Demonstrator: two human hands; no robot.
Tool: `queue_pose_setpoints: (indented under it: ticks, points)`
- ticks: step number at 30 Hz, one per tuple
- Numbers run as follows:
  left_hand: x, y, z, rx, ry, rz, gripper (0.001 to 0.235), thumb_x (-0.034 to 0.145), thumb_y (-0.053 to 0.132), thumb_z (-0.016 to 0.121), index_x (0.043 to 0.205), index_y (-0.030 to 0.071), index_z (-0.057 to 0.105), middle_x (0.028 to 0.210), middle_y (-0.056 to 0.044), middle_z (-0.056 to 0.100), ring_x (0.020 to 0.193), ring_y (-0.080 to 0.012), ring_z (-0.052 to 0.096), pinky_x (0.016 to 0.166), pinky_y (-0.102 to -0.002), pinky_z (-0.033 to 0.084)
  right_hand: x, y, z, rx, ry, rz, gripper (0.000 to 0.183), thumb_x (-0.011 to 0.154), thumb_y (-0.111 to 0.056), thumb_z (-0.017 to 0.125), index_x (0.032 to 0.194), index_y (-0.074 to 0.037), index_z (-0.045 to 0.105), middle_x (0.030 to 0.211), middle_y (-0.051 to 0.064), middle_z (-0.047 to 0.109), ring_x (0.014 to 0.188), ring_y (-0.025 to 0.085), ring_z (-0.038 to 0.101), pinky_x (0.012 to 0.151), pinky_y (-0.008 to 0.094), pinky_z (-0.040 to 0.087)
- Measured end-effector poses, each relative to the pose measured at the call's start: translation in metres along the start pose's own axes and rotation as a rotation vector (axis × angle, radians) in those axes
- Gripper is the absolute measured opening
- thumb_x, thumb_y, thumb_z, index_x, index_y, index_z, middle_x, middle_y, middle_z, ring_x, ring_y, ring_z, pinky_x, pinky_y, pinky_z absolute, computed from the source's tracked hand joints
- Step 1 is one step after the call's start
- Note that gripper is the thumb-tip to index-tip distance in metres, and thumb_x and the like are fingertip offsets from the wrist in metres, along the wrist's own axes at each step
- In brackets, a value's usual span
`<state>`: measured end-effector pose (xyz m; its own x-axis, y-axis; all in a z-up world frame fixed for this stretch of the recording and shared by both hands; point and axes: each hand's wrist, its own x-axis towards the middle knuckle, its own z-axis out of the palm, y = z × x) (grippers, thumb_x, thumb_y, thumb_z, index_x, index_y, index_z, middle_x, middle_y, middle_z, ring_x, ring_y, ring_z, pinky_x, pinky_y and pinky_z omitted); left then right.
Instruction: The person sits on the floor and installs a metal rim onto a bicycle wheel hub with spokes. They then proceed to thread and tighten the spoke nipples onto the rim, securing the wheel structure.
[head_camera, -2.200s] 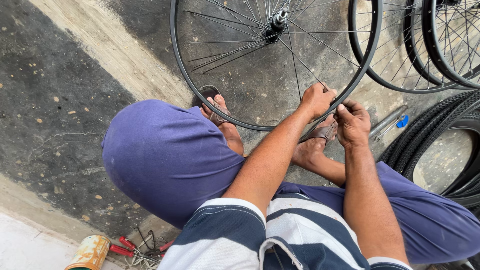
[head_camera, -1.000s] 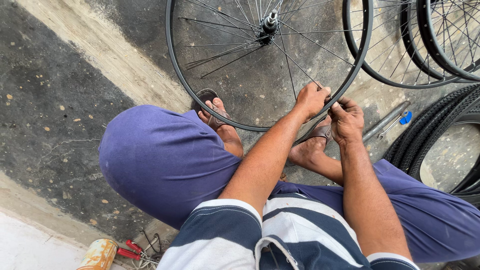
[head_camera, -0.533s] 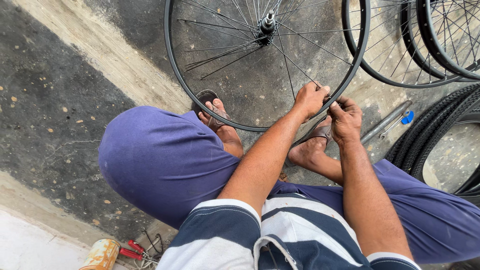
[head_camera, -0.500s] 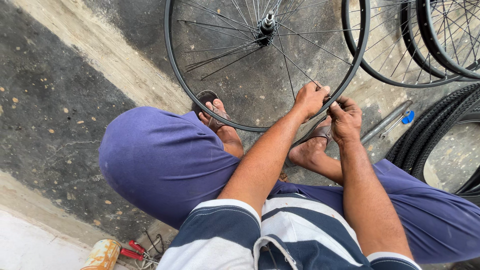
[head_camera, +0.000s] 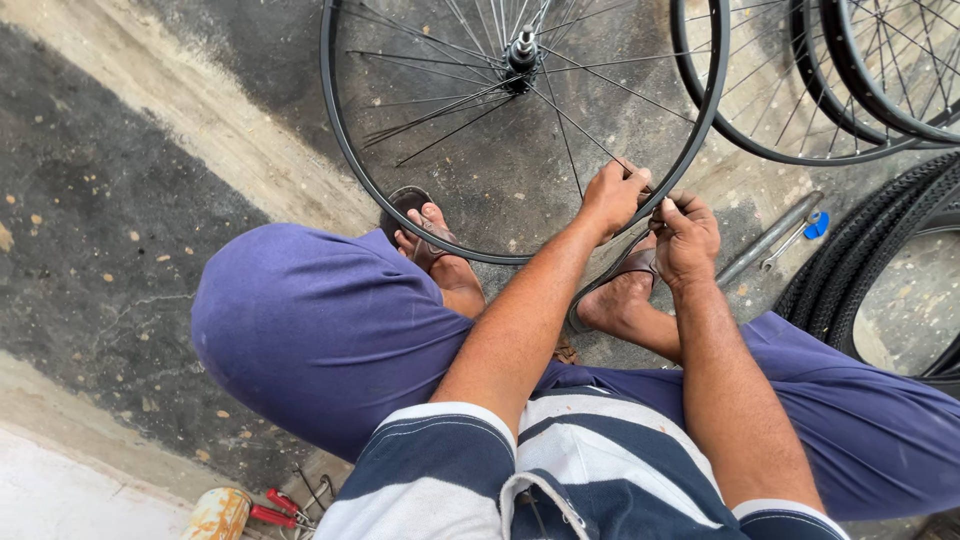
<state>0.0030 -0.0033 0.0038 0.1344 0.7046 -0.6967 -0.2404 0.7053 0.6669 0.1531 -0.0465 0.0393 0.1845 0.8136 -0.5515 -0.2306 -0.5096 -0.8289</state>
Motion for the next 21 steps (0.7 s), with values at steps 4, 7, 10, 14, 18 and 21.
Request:
queue_pose_setpoints:
  ticks: [4, 7, 10, 14, 18, 21]
  points:
    - [0.005, -0.004, 0.0, -0.004, -0.017, 0.014, 0.026, 0.093, 0.027, 0.07, 0.095, 0.001, 0.069, 0.087, -0.01, 0.077, 0.076, -0.0182, 0.073, 0.067, -0.034, 0.059, 0.001, 0.001, -0.01, 0.076, 0.018, 0.011, 0.011, 0.102, 0.001, 0.064, 0.112, -0.003, 0.065, 0.096, 0.006, 0.068, 0.082, 0.017, 0.064, 0.076, 0.031, 0.053]
    - [0.004, -0.005, 0.0, 0.01, -0.012, 0.022, 0.027, 0.093, 0.028, 0.071, 0.095, 0.001, 0.07, 0.086, -0.01, 0.077, 0.075, -0.0175, 0.072, 0.067, -0.034, 0.059, 0.003, 0.002, -0.011, 0.107, 0.025, 0.014, 0.011, 0.102, 0.001, 0.065, 0.112, -0.003, 0.065, 0.097, 0.007, 0.069, 0.083, 0.018, 0.064, 0.077, 0.032, 0.054]
    - [0.005, -0.006, -0.001, 0.054, -0.01, 0.038, 0.028, 0.092, 0.028, 0.072, 0.094, 0.001, 0.071, 0.085, -0.01, 0.077, 0.074, -0.0167, 0.073, 0.066, -0.034, 0.059, 0.005, 0.001, -0.011, 0.107, 0.037, 0.011, 0.012, 0.102, 0.001, 0.065, 0.112, -0.004, 0.064, 0.097, 0.008, 0.069, 0.083, 0.018, 0.065, 0.077, 0.033, 0.054]
    - [0.004, -0.006, -0.003, -0.073, -0.045, 0.023, 0.028, 0.088, 0.027, 0.076, 0.091, -0.001, 0.072, 0.084, -0.011, 0.076, 0.073, -0.0173, 0.071, 0.064, -0.034, 0.059, 0.009, -0.005, -0.005, 0.147, 0.02, 0.001, 0.013, 0.102, 0.001, 0.064, 0.114, -0.003, 0.064, 0.099, 0.01, 0.07, 0.084, 0.019, 0.066, 0.08, 0.034, 0.056]
    - [-0.003, 0.005, -0.009, 0.024, -0.075, -0.005, 0.03, 0.088, 0.029, 0.076, 0.089, -0.001, 0.073, 0.083, -0.01, 0.076, 0.073, -0.0164, 0.071, 0.065, -0.032, 0.057, 0.01, -0.011, 0.007, 0.162, -0.006, -0.008, 0.012, 0.102, 0.001, 0.063, 0.113, -0.001, 0.063, 0.099, 0.01, 0.071, 0.084, 0.021, 0.068, 0.082, 0.037, 0.058]
    - [-0.001, 0.008, -0.011, -0.178, -0.175, -0.09, 0.036, 0.099, 0.033, 0.067, 0.094, -0.002, 0.071, 0.086, -0.01, 0.074, 0.076, -0.0164, 0.07, 0.069, -0.032, 0.057, 0.01, -0.017, 0.013, 0.161, 0.027, -0.011, 0.009, 0.102, 0.0, 0.063, 0.111, -0.002, 0.063, 0.099, 0.01, 0.071, 0.084, 0.021, 0.068, 0.084, 0.038, 0.06]
